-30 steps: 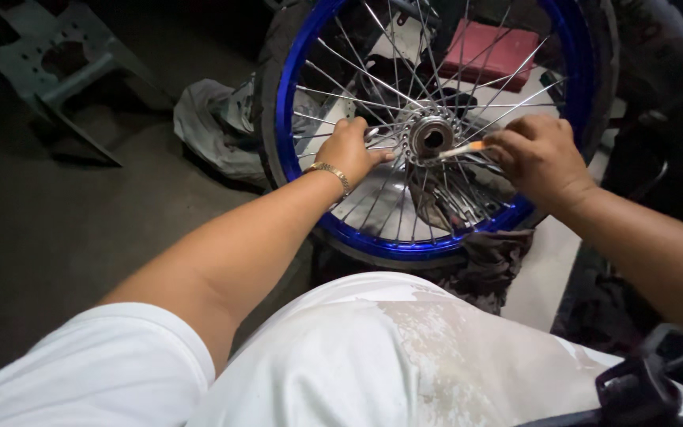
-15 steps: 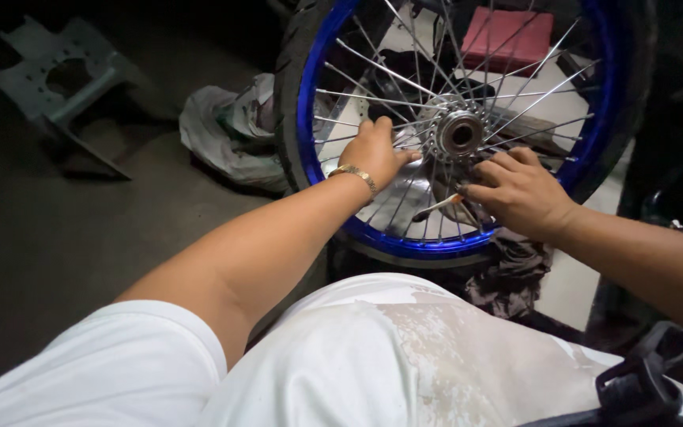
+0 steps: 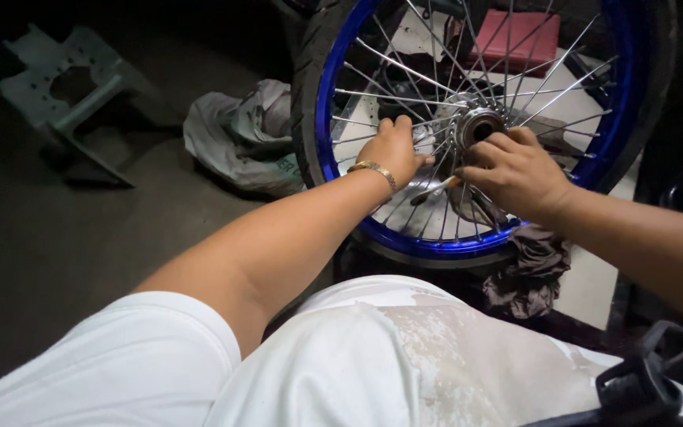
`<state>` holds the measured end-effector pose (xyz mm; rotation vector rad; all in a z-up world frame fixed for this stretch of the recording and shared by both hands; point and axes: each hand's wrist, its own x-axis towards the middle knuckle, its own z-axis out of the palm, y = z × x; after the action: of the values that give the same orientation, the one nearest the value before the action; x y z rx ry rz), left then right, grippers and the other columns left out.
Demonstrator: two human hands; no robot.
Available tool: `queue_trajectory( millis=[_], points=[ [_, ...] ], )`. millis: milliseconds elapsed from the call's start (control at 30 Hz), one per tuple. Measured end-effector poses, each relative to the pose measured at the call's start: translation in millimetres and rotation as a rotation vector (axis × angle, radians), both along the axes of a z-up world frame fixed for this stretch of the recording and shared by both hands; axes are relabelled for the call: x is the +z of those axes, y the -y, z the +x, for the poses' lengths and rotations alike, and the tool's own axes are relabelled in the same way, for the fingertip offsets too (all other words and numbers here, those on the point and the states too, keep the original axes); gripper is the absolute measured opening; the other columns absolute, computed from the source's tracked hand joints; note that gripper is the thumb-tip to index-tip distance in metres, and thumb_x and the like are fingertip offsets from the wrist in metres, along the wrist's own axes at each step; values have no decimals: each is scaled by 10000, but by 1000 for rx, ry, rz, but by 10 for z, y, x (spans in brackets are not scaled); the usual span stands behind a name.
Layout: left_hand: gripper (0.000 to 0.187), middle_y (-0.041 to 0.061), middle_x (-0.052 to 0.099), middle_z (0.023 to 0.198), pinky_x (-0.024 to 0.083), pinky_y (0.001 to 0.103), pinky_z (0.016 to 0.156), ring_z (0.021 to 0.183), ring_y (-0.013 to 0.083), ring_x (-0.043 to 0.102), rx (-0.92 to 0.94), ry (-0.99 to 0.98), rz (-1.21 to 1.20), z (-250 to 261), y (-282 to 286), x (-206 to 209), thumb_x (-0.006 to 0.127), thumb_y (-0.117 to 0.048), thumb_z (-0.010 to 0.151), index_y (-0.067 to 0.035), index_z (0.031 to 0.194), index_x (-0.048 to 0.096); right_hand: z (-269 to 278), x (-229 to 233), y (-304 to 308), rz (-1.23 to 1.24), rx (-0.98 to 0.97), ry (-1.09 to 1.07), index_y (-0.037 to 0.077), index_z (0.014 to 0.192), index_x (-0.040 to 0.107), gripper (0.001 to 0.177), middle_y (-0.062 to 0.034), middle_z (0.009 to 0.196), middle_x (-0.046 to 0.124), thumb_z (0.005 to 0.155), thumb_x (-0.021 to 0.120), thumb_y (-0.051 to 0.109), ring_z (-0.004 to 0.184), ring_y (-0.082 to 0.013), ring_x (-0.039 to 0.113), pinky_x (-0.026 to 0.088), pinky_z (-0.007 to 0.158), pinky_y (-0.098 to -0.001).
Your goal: The person wipes the hub and spokes of a blue bicycle wheel with a cloth, then uses a toothbrush to scrub the hub area. The wheel remains mounted on the bicycle during the cleaning.
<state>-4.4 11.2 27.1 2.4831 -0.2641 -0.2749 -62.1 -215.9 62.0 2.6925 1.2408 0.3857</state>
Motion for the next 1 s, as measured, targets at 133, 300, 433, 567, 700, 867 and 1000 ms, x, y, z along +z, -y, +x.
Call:
queue_trajectory(
  millis=[133, 300, 433, 567, 700, 867, 1000],
  points=[
    [657, 203, 543, 1251, 574, 477, 876, 1074, 411, 677, -4, -8, 10, -10, -6, 21, 837, -422, 790, -68, 1217, 483, 64, 79, -18, -14, -27, 37, 273, 1049, 758, 209, 24, 1094, 655, 850, 714, 230, 1118, -178, 598, 389, 1054, -442],
    [649, 191, 543, 1258, 570, 480, 891, 1093, 406, 673, 3, -45, 48, -10, 8, 64, 834, -425, 794, -89, 1230, 491, 163, 186, -93, -24, 28, -22, 271, 1071, 765, 261, 17, 1097, 653, 819, 706, 243, 1129, -189, 586, 385, 1045, -437],
    [642, 181, 548, 1276, 561, 490, 911, 1111, 404, 669, 22, -48, 46, -34, 26, 58, 834, -416, 794, -103, 1244, 501, 214, 243, -181, -47, 101, -34, 272, 1070, 771, 281, 25, 1106, 649, 806, 680, 234, 1142, -182, 570, 361, 1055, -445],
    [667, 184, 544, 1286, 543, 499, 935, 1144, 417, 642, 32, -35, 46, -24, 40, 30, 856, -414, 776, -103, 1248, 502, 241, 259, -238, -115, 106, -64, 263, 1080, 769, 277, 26, 1080, 640, 825, 662, 246, 1129, -175, 562, 350, 1056, -434],
    [670, 190, 541, 1282, 537, 493, 941, 1147, 414, 637, 35, -14, 63, -16, 41, -24, 859, -408, 772, -116, 1255, 497, 282, 265, -287, -131, 117, -92, 280, 1078, 760, 289, 32, 1044, 639, 814, 668, 207, 1117, -172, 568, 351, 1059, -430],
    [655, 190, 539, 1298, 549, 482, 922, 1118, 418, 651, 50, 107, 15, -44, 41, -173, 858, -377, 757, -132, 1254, 509, 230, 208, -28, 168, 36, -27, 203, 1052, 732, 269, -27, 1085, 651, 784, 726, 184, 1121, -241, 595, 390, 999, -432],
    [677, 185, 523, 1298, 537, 484, 919, 1109, 411, 643, 65, 102, -4, -22, 31, -221, 874, -398, 751, -143, 1264, 512, 0, -5, 355, 343, -121, -52, 166, 1101, 740, 299, -65, 1013, 663, 802, 733, 152, 1040, -283, 617, 415, 951, -468]
  ],
)
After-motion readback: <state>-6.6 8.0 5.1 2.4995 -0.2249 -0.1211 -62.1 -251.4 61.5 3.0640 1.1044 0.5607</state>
